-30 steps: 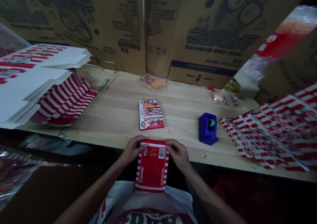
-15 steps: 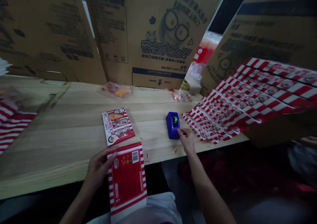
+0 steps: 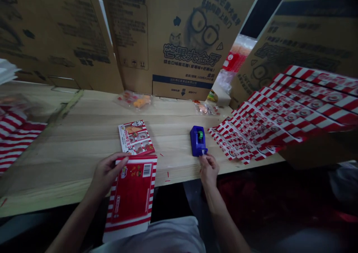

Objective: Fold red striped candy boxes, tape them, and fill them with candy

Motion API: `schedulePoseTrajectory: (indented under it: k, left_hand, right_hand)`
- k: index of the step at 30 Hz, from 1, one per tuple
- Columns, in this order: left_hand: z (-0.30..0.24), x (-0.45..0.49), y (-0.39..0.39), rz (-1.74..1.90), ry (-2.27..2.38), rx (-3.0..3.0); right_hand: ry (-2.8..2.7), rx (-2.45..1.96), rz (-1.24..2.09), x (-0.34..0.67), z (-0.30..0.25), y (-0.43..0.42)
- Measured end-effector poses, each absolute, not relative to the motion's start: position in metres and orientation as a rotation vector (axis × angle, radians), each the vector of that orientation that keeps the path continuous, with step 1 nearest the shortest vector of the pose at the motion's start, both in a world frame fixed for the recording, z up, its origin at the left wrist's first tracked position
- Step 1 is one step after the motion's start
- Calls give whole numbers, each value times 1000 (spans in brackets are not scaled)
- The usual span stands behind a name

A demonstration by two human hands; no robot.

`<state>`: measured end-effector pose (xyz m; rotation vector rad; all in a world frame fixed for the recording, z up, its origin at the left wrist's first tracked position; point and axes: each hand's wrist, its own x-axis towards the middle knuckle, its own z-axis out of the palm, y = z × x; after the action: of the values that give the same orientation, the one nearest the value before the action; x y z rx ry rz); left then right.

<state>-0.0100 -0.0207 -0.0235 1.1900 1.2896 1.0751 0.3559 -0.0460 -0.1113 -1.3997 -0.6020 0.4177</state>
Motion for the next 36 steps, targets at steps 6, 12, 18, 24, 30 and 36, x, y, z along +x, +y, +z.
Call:
schedulePoseTrajectory:
  k: [6,12,18,24,30,36]
  left_hand:
    - [-4,-2,-1,847,1126,1229]
    - [-11,10,4,647,978,1312]
    - [-20,20,7,578,863,1570]
    - [-12,11,2,607,896,1612]
    - [10,8,-6,562,827,1597]
    - [28,-6,-11,587,717,1565]
  right_hand:
    - [-577,-1421,478,354,-116,-50]
    - [-1164,-1331,1100,307,-60,-58]
    - [-2056,-1006,1231,238,-13,-28]
    - [-2212,-1225,1048,219,-26,-21]
    - [-1894,-1117,1623,222,-24,-15]
    - [-1384,-636,2416,198,-27,-11]
